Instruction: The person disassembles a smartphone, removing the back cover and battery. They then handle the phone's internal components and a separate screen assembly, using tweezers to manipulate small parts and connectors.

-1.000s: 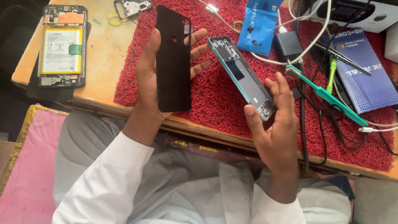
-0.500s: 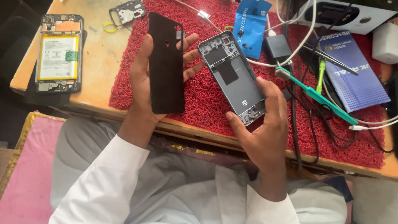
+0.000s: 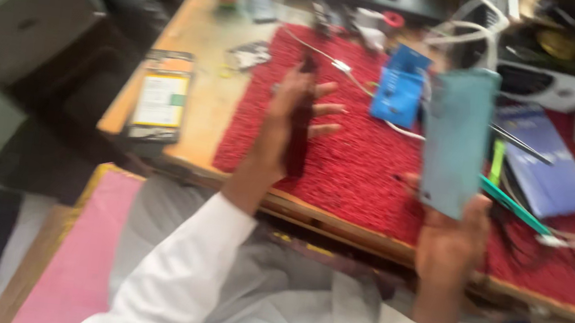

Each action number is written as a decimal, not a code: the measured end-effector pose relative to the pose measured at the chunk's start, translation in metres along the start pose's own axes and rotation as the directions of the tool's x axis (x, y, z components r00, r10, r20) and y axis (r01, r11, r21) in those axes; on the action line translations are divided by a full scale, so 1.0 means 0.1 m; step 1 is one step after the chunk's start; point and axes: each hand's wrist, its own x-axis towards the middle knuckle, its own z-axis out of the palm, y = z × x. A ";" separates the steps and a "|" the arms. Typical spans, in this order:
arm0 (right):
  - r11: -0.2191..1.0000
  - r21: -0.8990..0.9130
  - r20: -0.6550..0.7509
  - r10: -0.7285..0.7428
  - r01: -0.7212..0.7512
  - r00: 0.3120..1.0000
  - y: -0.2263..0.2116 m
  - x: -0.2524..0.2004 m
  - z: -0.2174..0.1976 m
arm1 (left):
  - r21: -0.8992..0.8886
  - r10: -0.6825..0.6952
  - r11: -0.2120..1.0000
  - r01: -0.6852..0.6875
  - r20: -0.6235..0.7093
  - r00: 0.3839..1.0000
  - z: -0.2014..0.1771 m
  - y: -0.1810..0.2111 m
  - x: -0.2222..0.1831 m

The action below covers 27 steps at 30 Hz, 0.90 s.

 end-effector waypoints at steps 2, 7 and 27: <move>1.000 0.016 0.016 -0.009 0.008 1.000 -0.01 -0.01 -0.01 | 0.383 0.010 0.924 -0.009 0.001 1.000 0.14 0.10 0.27; 0.999 0.024 0.077 -0.035 0.033 0.996 -0.03 -0.02 -0.04 | 0.926 0.082 0.377 -0.016 -0.016 0.997 0.54 0.09 1.07; 0.985 -0.165 0.024 0.062 -0.057 0.998 -0.11 -0.01 0.11 | 0.968 0.500 0.232 0.095 -0.202 0.842 -0.63 1.31 -0.93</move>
